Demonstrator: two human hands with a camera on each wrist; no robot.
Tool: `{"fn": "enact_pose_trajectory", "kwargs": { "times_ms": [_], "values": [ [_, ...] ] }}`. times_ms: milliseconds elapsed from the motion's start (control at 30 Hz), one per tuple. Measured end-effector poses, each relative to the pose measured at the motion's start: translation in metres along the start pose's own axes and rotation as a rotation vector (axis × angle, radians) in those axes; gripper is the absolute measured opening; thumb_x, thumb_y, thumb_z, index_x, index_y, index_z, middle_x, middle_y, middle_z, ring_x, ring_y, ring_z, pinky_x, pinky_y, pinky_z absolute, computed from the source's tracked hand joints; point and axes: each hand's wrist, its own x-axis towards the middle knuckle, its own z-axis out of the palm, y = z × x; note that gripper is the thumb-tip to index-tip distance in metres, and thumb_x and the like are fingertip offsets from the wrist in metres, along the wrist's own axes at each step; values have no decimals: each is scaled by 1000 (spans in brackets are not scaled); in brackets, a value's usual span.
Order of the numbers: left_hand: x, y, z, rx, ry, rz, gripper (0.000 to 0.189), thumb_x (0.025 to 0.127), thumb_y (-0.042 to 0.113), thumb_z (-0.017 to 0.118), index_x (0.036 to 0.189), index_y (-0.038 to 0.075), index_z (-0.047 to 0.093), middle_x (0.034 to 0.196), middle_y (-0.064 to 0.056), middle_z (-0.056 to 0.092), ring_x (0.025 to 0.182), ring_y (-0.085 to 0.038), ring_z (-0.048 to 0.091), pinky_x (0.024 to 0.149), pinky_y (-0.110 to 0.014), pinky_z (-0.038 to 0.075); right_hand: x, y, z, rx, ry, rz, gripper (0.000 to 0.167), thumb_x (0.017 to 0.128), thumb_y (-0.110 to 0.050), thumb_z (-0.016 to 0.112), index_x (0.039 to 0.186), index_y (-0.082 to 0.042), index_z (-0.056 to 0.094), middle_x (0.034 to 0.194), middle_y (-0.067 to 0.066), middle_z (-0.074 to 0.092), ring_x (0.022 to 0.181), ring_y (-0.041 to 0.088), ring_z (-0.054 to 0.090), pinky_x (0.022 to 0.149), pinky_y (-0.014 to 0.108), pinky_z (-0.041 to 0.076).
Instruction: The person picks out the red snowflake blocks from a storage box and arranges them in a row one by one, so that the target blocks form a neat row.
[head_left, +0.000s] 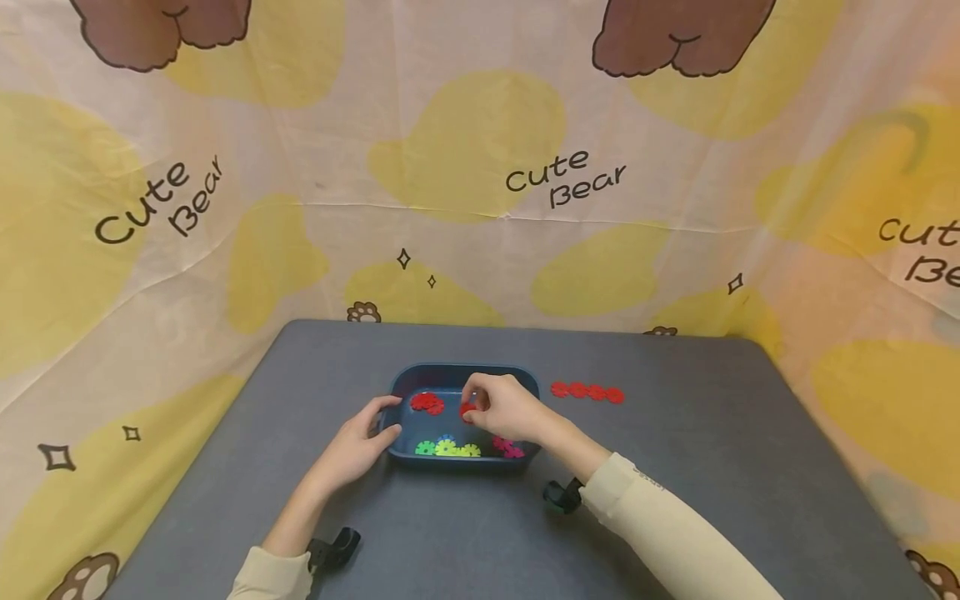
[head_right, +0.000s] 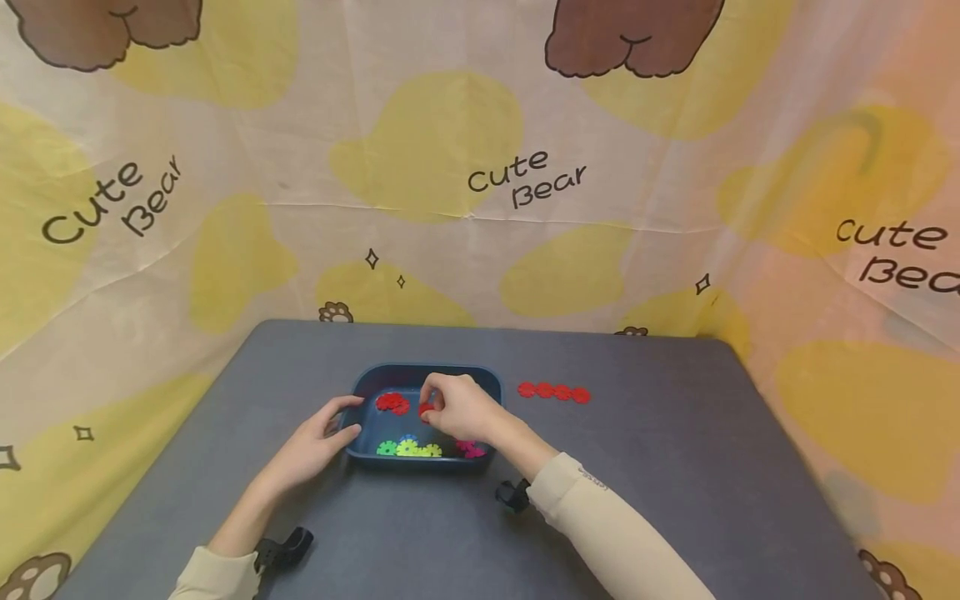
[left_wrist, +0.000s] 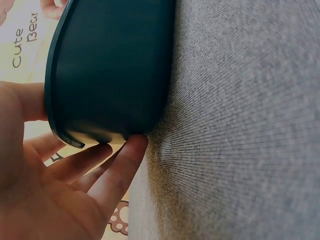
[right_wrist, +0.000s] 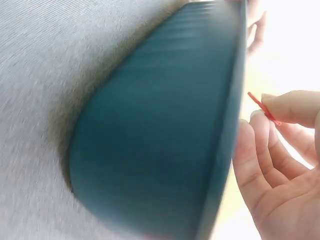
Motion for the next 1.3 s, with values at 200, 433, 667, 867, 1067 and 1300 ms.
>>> {"fn": "enact_pose_trajectory", "kwargs": {
  "times_ms": [200, 433, 667, 867, 1067, 1300],
  "values": [
    [-1, 0, -1, -2, 4, 0, 49, 102, 23, 61, 149, 17, 46, 157, -21, 40, 139, -49, 42, 109, -63, 37, -14, 3, -13, -5, 39, -17, 15, 94, -12, 73, 106, -13, 64, 76, -5, 58, 61, 11, 55, 61, 29, 50],
    [0, 0, 1, -6, 8, 6, 49, 102, 22, 61, 148, 17, 47, 157, -21, 41, 140, -49, 42, 110, -63, 37, -31, 13, -28, -26, 76, -53, 18, 92, -11, 76, 106, -12, 64, 76, -7, 58, 62, 12, 55, 59, 28, 50],
    [0, 0, 0, -1, 7, 3, 49, 102, 23, 61, 149, 16, 47, 156, -21, 41, 139, -49, 42, 109, -64, 37, -48, 34, -42, -45, 148, -29, 17, 91, -11, 77, 104, -14, 65, 78, -7, 59, 65, 12, 56, 59, 28, 51],
    [0, -1, -1, 7, 1, 11, 50, 102, 24, 60, 149, 16, 46, 157, -21, 41, 138, -50, 44, 107, -65, 38, -63, 56, -53, -63, 219, 23, 16, 90, -11, 77, 102, -15, 67, 79, -6, 59, 67, 13, 56, 59, 28, 50],
    [-1, -1, -2, 10, -1, 8, 50, 102, 25, 60, 149, 17, 45, 157, -21, 40, 138, -50, 43, 107, -65, 38, -78, 78, -64, -101, 264, 59, 16, 89, -8, 77, 101, -12, 67, 79, -5, 60, 69, 14, 56, 61, 28, 50],
    [-1, 0, -1, 11, 4, 8, 50, 102, 24, 60, 149, 16, 46, 156, -20, 41, 138, -50, 44, 108, -65, 38, -96, 104, -79, -102, 297, 119, 16, 89, -6, 76, 103, -7, 67, 78, -3, 61, 66, 15, 56, 59, 28, 49]
  ]
}}
